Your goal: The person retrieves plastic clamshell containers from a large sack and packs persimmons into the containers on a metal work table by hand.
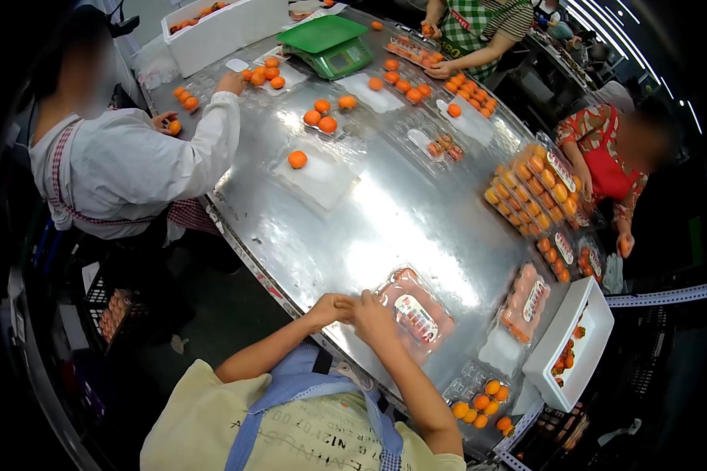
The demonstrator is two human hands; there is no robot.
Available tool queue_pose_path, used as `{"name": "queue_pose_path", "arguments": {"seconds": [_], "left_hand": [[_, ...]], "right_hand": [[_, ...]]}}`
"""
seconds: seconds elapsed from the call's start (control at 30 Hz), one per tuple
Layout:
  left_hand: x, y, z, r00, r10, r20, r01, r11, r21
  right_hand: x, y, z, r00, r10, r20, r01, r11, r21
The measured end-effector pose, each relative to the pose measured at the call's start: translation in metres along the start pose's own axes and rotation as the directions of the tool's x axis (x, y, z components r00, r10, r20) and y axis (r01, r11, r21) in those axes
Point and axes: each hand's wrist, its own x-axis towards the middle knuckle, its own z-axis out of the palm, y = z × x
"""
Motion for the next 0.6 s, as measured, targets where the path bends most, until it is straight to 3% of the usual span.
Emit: {"name": "queue_pose_path", "arguments": {"seconds": [0.13,0.23,0.37,0.6], "left_hand": [[0.010,-0.008,0.002,0.996,0.078,-0.042,-0.076,0.996,0.052],[0.008,0.000,0.012,0.989,0.027,-0.145,0.003,0.978,0.206],[0.025,-0.032,0.009,0.935,0.260,-0.242,-0.149,0.905,0.400],[0.007,-0.002,0.019,0.924,0.252,-0.288,-0.055,0.832,0.552]], "right_hand": [[0.008,-0.003,-0.006,0.999,-0.029,-0.029,0.027,0.997,-0.069],[0.012,-0.005,0.000,0.996,-0.072,-0.057,0.064,0.989,-0.133],[0.017,-0.006,0.013,0.990,-0.104,-0.091,0.083,0.973,-0.215],[0.020,-0.006,0.022,0.989,-0.095,-0.115,0.073,0.981,-0.182]]}}
